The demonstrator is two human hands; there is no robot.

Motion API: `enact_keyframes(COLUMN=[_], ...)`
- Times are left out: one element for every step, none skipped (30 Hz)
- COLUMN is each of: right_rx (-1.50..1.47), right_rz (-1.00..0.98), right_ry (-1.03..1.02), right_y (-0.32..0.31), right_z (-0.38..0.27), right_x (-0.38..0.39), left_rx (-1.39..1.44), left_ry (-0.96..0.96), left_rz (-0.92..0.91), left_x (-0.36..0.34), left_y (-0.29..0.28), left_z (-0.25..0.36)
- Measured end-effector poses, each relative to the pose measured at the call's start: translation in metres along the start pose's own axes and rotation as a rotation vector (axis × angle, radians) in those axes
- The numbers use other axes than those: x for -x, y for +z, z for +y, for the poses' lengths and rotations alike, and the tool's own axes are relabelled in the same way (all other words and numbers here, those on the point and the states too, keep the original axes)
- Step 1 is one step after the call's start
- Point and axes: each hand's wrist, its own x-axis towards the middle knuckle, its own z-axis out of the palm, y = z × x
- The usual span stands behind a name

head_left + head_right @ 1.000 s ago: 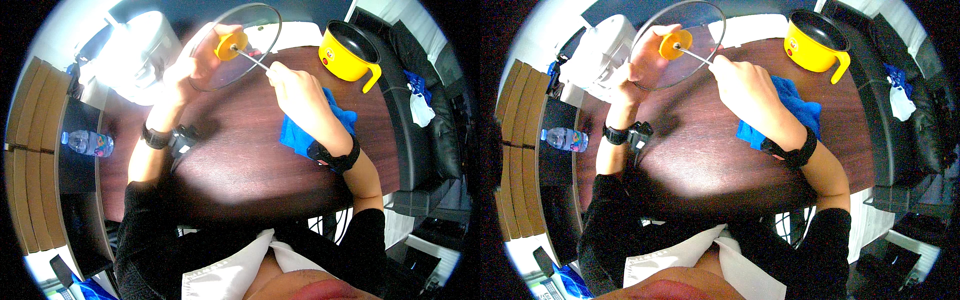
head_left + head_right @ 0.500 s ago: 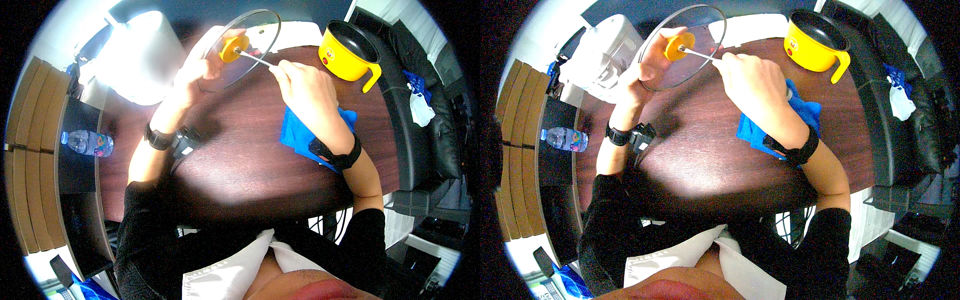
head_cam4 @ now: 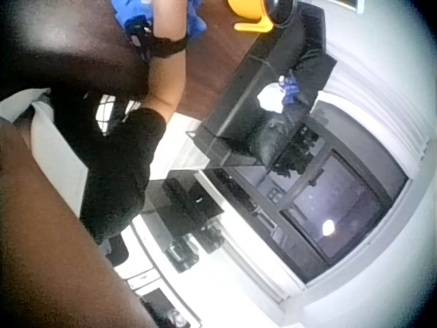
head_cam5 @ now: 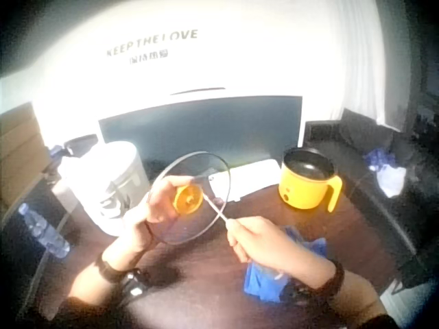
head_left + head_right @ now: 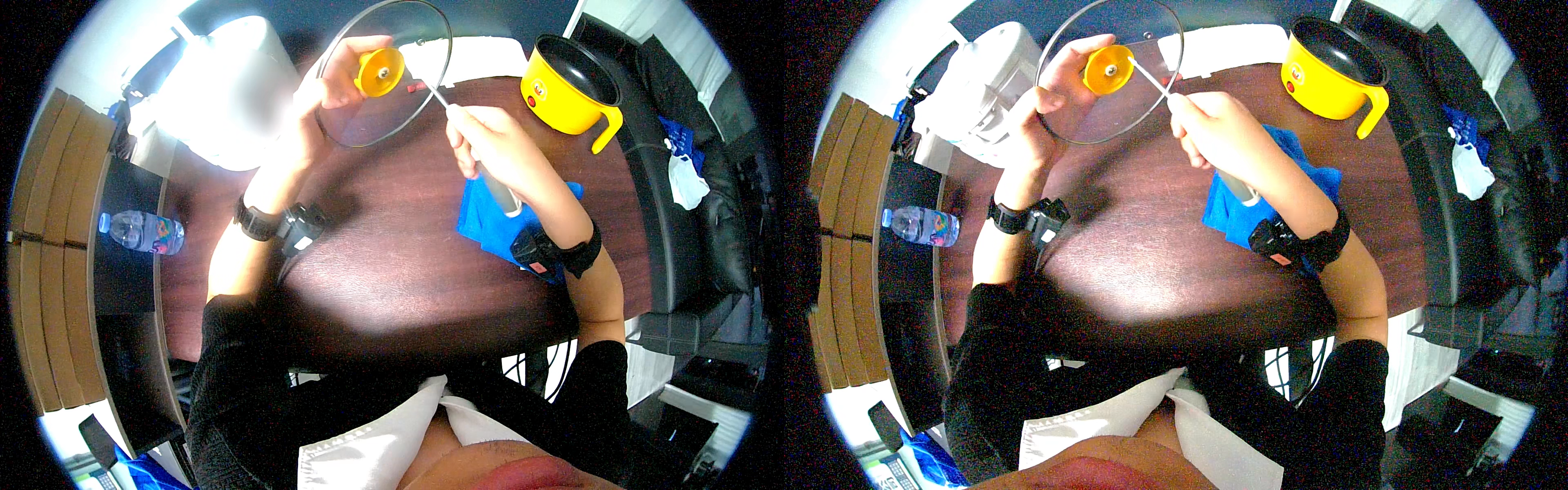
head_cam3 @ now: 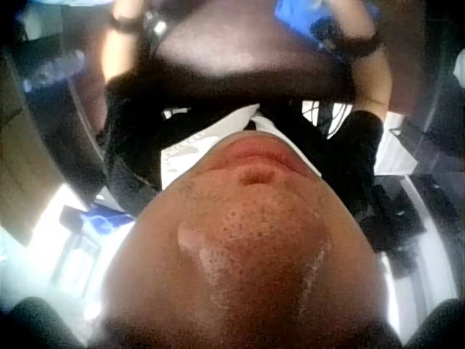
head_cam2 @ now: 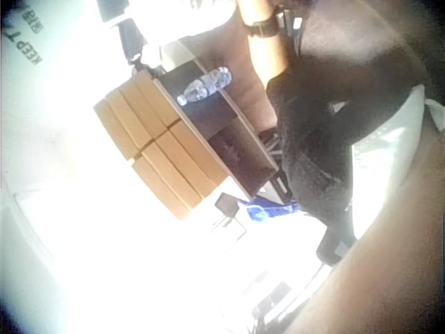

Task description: The person wipes a white appliance with a blue cloth, then uses a screwdriver to remove screws from the appliance and its lid. The person manipulates the appliance and lid while unscrewing components.

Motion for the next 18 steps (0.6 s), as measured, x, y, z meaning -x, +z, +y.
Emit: enact_keyframes(right_rx=[-0.12, -0.239, -0.22, -0.2, -0.18, -0.13, -0.079, -0.028, 0.022, 0.119, 0.216, 0.315, 0.374, 0.432, 0.489, 0.542, 0.594, 0.646], right_rz=[-0.049, -0.099, -0.088, -0.076, -0.064, -0.03, 0.005, 0.04, 0.073, 0.11, 0.148, 0.188, 0.223, 0.257, 0.293, 0.314, 0.335, 0.355], right_ry=[0.028, 0.056, 0.058, 0.062, 0.065, 0.051, 0.037, 0.023, 0.008, -0.098, -0.203, -0.308, -0.273, -0.238, -0.203, -0.222, -0.241, -0.261], right_y=[0.003, 0.006, 0.008, 0.009, 0.011, 0.013, 0.014, 0.016, 0.017, 0.018, 0.019, 0.02, 0.019, 0.018, 0.018, 0.017, 0.017, 0.017], right_z=[0.003, 0.004, 0.004, 0.004, 0.004, 0.004, 0.005, 0.005, 0.006, 0.007, 0.009, 0.009, 0.007, 0.001, -0.003, -0.003, -0.003, -0.004], right_x=[-0.001, -0.002, -0.001, -0.001, -0.001, -0.002, -0.002, -0.002, -0.002, -0.003, -0.005, -0.005, -0.004, -0.001, 0.001, 0.002, 0.002, 0.002], left_rx=[0.037, 0.047, 0.06, 0.072, 0.067, 0.061, 0.054, 0.071, 0.085, 0.1, 0.086, 0.076, 0.065, 0.054, 0.042, 0.031, 0.047, 0.061], left_ry=[0.01, -0.032, -0.077, -0.121, -0.126, -0.13, -0.135, -0.134, -0.132, -0.131, -0.087, -0.042, 0.002, 0.013, 0.022, 0.032, 0.026, 0.019], left_rz=[-0.009, -0.005, -0.004, -0.002, 0.002, 0.01, 0.017, -0.011, -0.038, -0.065, -0.065, -0.067, -0.069, -0.076, -0.084, -0.091, -0.087, -0.08], left_x=[0.0, 0.0, 0.0, 0.0, 0.001, 0.003, 0.005, 0.004, 0.003, 0.003, 0.004, 0.003, 0.003, 0.003, 0.003, 0.004, 0.003, 0.004], left_y=[0.001, 0.003, 0.006, 0.01, 0.014, 0.019, 0.021, 0.017, 0.012, 0.009, 0.009, 0.012, 0.014, 0.015, 0.015, 0.016, 0.017, 0.017], left_z=[0.0, 0.002, 0.007, 0.011, 0.014, 0.018, 0.019, 0.017, 0.014, 0.012, 0.01, 0.008, 0.006, 0.005, 0.004, 0.003, 0.002, 0.002])
